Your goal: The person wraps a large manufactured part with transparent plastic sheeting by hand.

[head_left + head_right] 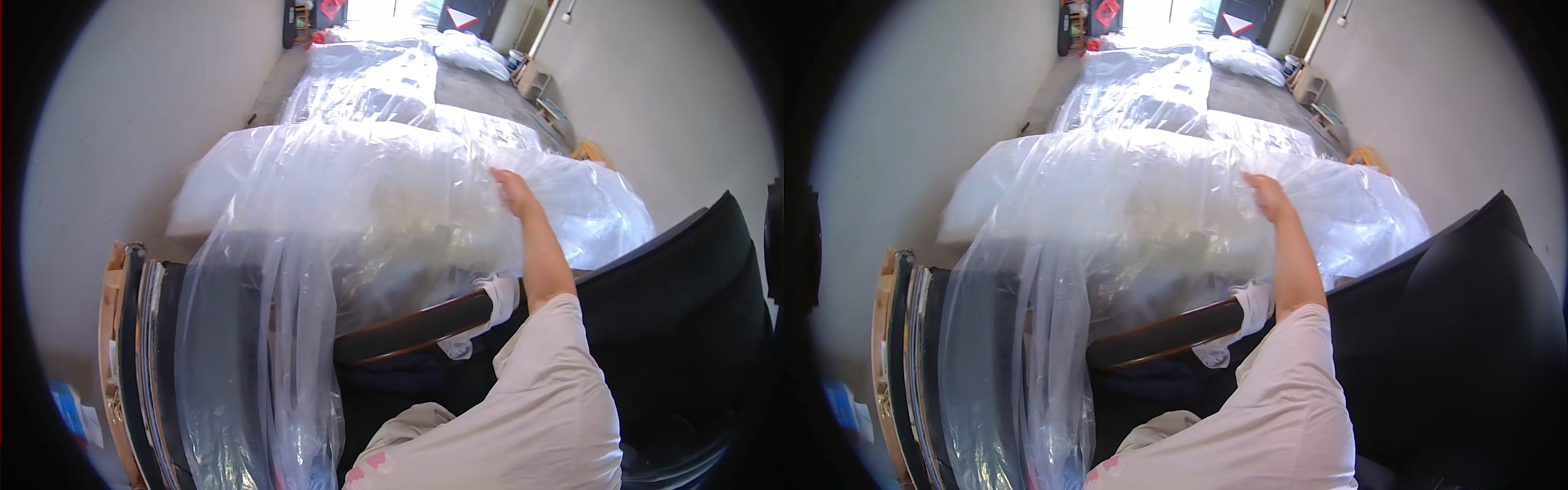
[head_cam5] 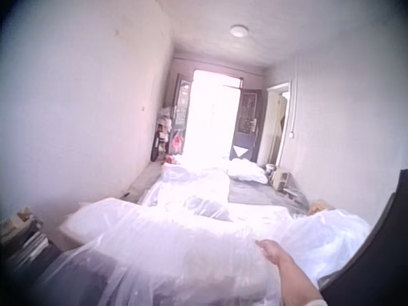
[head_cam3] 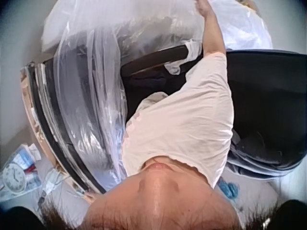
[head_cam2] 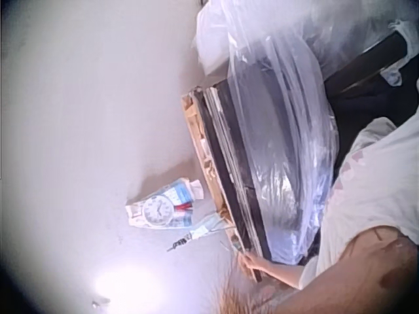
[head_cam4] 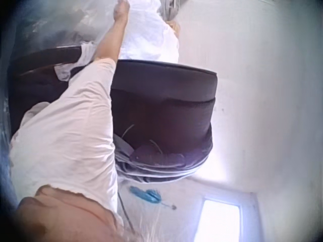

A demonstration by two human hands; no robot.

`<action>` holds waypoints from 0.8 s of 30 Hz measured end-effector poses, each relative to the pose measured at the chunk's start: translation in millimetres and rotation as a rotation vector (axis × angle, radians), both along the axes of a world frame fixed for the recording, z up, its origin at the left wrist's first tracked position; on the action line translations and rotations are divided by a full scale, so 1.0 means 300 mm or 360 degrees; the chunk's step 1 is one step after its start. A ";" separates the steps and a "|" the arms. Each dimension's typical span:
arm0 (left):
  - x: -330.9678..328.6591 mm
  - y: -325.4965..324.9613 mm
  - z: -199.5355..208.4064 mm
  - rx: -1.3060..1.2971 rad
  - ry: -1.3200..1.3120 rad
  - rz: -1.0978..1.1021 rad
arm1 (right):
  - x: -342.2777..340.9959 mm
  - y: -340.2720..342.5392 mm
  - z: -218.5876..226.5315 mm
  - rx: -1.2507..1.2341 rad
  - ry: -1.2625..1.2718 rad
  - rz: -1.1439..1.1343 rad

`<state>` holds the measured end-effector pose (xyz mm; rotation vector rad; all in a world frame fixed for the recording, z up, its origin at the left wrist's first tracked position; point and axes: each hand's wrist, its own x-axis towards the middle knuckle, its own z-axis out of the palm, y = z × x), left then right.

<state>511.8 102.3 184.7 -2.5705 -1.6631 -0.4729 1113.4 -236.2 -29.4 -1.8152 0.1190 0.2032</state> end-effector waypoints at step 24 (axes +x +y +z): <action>-0.251 -0.045 -0.450 -0.0556 -0.1051 -0.0067 | -0.929 0.833 0.391 0.0268 -0.2003 0.1448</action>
